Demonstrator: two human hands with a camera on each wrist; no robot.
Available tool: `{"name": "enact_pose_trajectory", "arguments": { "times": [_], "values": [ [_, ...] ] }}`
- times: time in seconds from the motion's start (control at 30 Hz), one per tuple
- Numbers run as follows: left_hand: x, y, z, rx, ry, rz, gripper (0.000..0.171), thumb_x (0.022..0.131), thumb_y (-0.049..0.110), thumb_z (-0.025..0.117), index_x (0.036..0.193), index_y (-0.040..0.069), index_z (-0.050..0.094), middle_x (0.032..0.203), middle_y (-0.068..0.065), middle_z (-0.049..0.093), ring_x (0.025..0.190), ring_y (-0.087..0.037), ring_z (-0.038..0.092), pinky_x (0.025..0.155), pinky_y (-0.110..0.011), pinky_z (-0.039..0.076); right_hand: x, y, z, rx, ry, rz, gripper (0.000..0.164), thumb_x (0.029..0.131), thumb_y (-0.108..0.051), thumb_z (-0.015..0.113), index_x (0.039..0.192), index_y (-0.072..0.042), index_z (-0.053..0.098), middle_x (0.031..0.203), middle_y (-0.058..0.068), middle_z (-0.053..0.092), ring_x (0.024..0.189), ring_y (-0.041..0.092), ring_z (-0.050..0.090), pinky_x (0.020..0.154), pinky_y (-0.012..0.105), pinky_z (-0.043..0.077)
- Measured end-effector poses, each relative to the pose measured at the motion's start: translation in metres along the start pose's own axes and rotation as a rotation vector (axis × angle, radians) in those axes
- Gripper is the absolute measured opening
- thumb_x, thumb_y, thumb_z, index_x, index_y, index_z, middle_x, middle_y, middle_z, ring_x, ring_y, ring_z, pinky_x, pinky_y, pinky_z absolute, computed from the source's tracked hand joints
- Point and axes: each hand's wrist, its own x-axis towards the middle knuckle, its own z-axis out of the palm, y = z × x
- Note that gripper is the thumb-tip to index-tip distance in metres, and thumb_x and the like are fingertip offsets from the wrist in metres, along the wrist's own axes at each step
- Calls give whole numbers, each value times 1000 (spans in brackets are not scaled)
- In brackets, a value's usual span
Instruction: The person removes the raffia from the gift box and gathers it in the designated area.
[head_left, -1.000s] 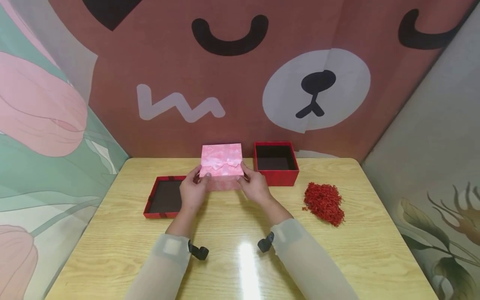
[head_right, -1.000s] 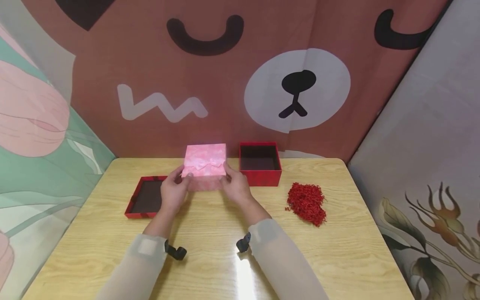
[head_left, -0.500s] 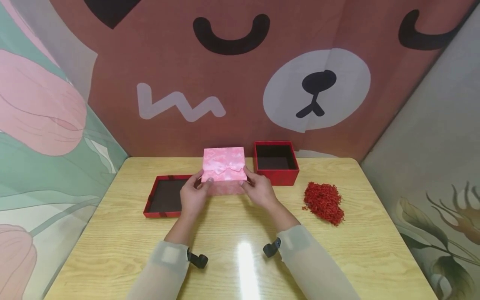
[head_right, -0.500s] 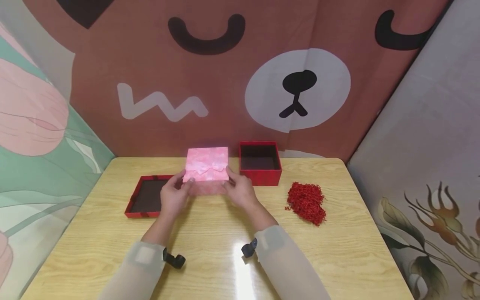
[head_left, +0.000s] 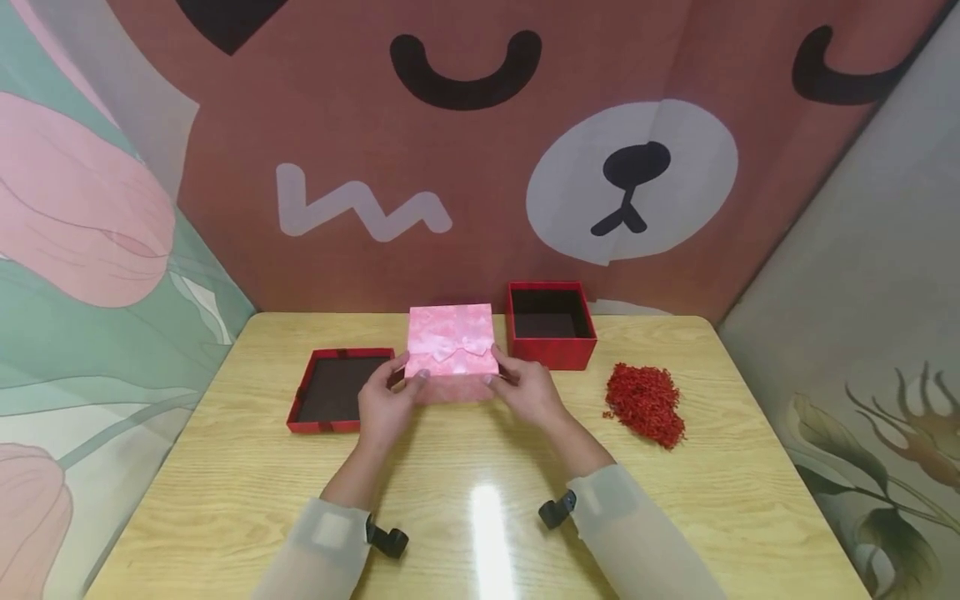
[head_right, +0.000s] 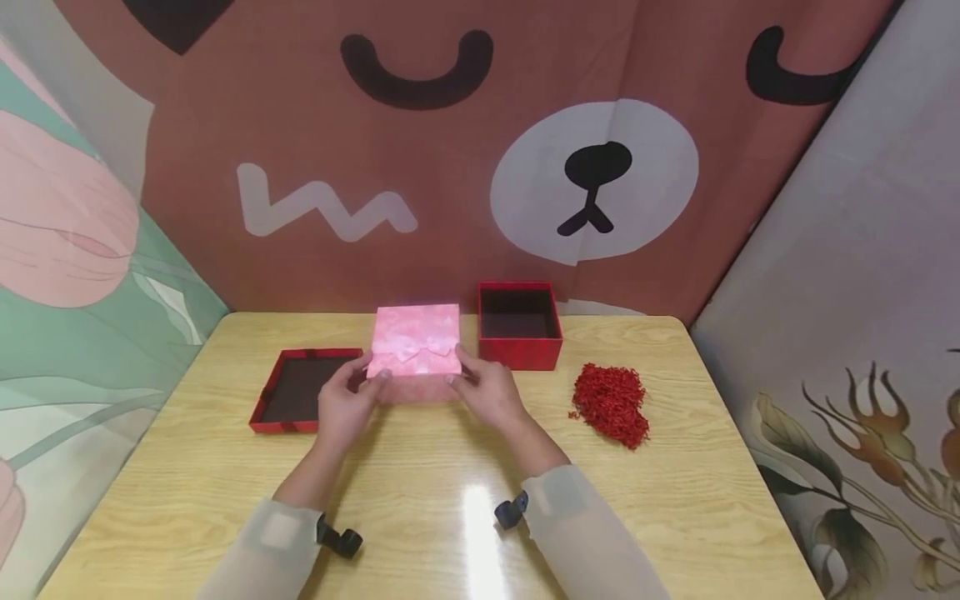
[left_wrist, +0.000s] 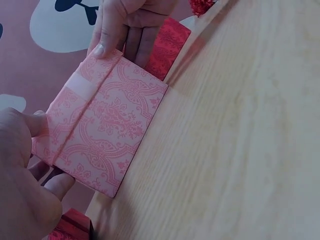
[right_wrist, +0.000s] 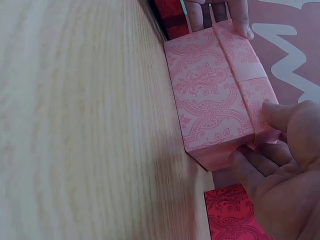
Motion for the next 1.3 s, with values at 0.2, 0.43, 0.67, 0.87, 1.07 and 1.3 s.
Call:
{"name": "enact_pose_trajectory", "arguments": {
  "times": [0.2,0.43,0.67,0.87,1.07,1.3],
  "values": [
    [-10,0,-2,-24,-32,25,48,89,24,86,131,10,69,133,-13,66,109,-33,71,77,-25,62,-12,1,-3,-24,0,1,59,94,-22,80,148,-16,56,144,6,61,122,22,66,91,32,60],
    [-24,1,-8,-28,-65,5,48,87,22,87,130,11,69,134,-11,66,115,-32,68,76,-24,62,-31,5,-6,-30,-15,-38,58,95,-25,79,147,-16,57,143,4,61,121,17,66,92,28,59],
    [-40,10,-13,10,-94,-30,47,87,20,87,129,11,69,133,-7,67,121,-28,63,77,-20,60,-51,1,-9,-18,-17,-15,57,95,-26,78,147,-17,57,143,2,59,121,21,66,90,28,60],
    [-48,3,-13,29,-101,7,46,84,26,89,125,15,71,129,1,69,118,-23,65,87,-22,58,-67,0,-14,-47,-26,-6,58,96,-32,76,149,-21,55,151,-1,53,130,22,59,97,35,57],
    [-60,5,-13,-16,-120,-14,44,84,24,90,124,17,72,127,3,69,122,-20,63,93,-32,59,-82,1,-15,-122,8,-80,57,97,-33,75,148,-14,56,155,-1,47,141,22,47,111,38,44],
    [-73,6,-9,-45,-133,0,43,84,18,90,124,14,73,130,0,69,131,-23,58,106,-46,53,-98,7,-20,-135,57,-166,56,95,-31,78,144,-10,61,152,4,52,136,27,52,109,41,45]
  ]
}}
